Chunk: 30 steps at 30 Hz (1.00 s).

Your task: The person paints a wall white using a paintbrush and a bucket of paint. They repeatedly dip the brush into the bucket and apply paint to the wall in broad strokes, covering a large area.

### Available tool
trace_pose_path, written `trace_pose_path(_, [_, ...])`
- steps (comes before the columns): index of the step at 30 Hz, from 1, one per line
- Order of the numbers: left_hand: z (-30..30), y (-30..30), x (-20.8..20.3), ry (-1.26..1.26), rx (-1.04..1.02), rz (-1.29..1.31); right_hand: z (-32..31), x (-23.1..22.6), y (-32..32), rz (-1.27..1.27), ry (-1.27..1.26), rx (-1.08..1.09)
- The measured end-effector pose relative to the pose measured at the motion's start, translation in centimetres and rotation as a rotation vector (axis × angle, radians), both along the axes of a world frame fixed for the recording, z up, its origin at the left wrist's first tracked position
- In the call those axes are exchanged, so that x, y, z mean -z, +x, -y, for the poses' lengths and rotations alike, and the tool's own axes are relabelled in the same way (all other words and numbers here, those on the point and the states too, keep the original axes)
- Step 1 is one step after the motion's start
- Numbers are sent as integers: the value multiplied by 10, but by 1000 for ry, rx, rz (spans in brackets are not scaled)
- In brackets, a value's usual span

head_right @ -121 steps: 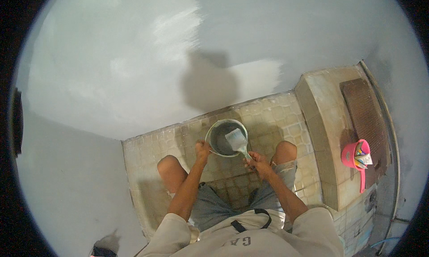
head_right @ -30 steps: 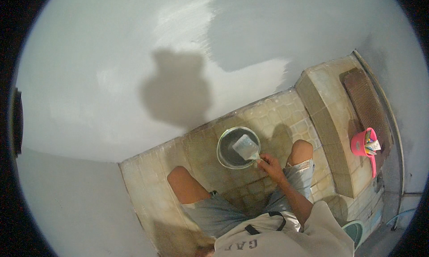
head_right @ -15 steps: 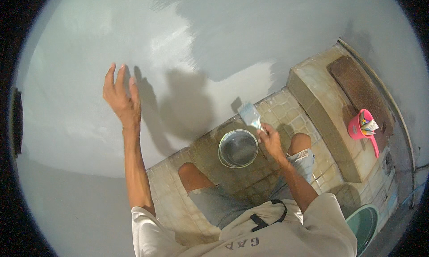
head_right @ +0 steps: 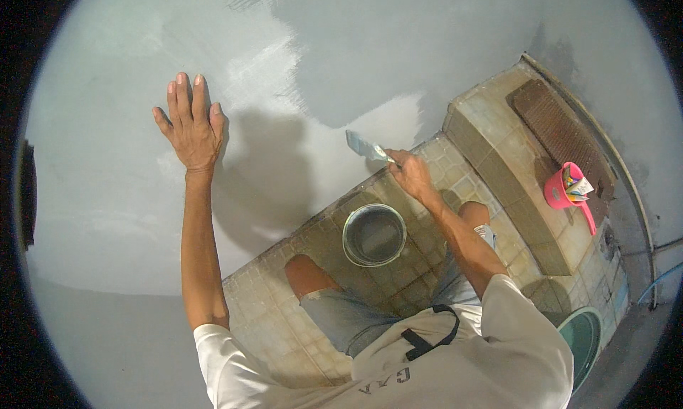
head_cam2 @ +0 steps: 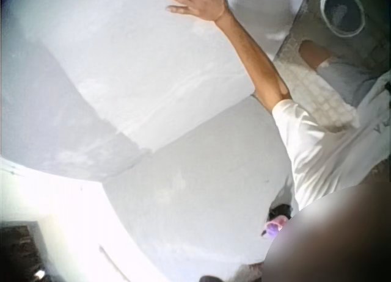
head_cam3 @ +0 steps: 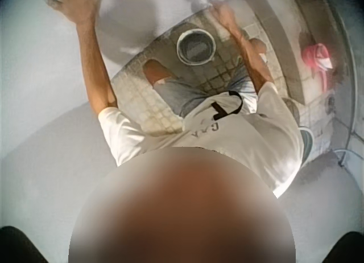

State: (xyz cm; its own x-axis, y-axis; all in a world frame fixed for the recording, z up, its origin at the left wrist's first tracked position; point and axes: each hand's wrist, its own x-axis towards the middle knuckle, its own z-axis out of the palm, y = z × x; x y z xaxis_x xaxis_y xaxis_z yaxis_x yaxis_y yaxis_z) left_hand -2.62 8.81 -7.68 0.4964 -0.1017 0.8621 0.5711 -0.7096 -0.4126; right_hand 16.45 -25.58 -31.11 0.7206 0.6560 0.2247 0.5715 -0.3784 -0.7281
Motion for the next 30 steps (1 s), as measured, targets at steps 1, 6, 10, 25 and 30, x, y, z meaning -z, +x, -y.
trace_pose_path(1, [-1,-2,-1,-8,-11,-7,-4,1,9,9,-5,-17])
trace_pose_path(6, [-7,-1,1,-23,14,17,-1,9,53,35,-66,91])
trace_pose_path(10, [-8,3,1,-9,59,36,12,13,69,37,-73,250])
trace_pose_path(25, [-5,6,-1,39,49,32,-69,12,-98,-80,-129,-29])
trace_pose_path(30, [-6,-1,-3,45,55,45,-42,-3,-26,-108,-188,129])
